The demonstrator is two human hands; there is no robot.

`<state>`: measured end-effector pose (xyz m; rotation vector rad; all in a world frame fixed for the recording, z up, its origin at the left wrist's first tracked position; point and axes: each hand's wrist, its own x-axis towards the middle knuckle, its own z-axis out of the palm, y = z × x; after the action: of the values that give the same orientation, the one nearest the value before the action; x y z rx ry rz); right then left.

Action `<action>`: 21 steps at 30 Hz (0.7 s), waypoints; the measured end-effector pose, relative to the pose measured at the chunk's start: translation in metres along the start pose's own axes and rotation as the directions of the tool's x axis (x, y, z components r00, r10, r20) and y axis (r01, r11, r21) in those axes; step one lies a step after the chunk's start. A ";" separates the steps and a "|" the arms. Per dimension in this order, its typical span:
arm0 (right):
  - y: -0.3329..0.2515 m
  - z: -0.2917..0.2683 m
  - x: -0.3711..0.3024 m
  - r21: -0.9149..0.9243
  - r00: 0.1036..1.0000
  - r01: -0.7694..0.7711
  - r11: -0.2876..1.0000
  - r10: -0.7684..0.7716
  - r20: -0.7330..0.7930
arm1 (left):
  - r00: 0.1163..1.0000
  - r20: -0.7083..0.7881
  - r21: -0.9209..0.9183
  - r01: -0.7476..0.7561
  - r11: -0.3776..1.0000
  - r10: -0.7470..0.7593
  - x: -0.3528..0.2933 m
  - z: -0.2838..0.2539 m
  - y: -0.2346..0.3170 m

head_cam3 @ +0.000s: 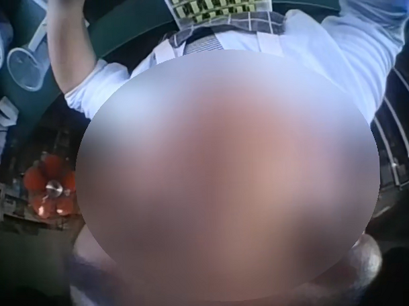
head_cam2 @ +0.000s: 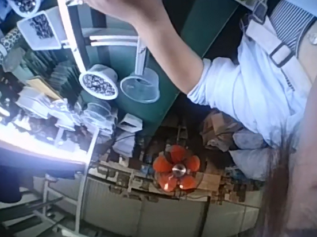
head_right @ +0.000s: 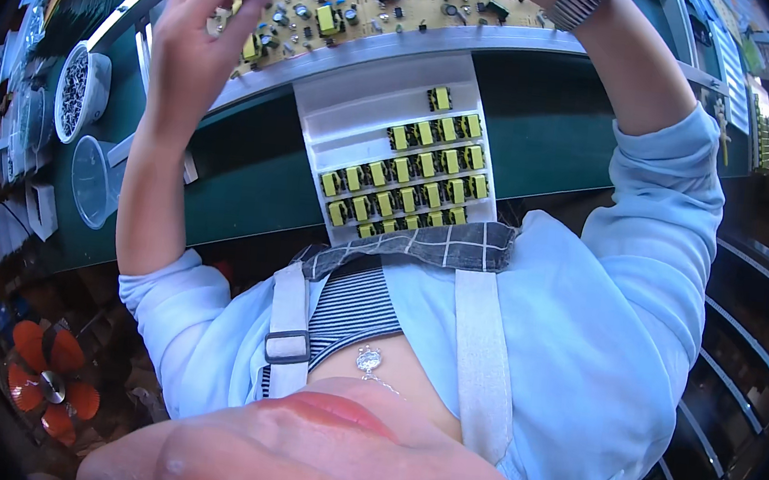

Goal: Assembling electronic components onto printed circuit boards at a manual assembly station.

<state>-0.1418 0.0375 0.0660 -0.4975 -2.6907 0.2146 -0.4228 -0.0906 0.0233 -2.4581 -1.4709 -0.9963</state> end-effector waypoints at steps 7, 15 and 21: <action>0.036 0.003 -0.013 0.036 0.995 0.066 0.997 -0.063 -0.078 | 0.974 0.049 -0.130 -0.214 0.968 0.222 0.090 0.048 0.022; 0.039 0.014 -0.004 -0.073 0.998 -0.030 0.997 0.033 0.046 | 0.941 0.084 -0.561 -0.228 0.796 0.329 0.122 0.065 0.008; 0.044 0.031 0.005 -0.067 0.984 -0.147 0.987 0.153 0.094 | 0.912 0.150 -0.608 -0.219 0.763 0.381 0.133 0.063 -0.011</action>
<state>-0.1455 0.0774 0.0300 -0.7269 -2.7639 0.2059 -0.3596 0.0399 0.0495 -3.2396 -0.8262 -1.2202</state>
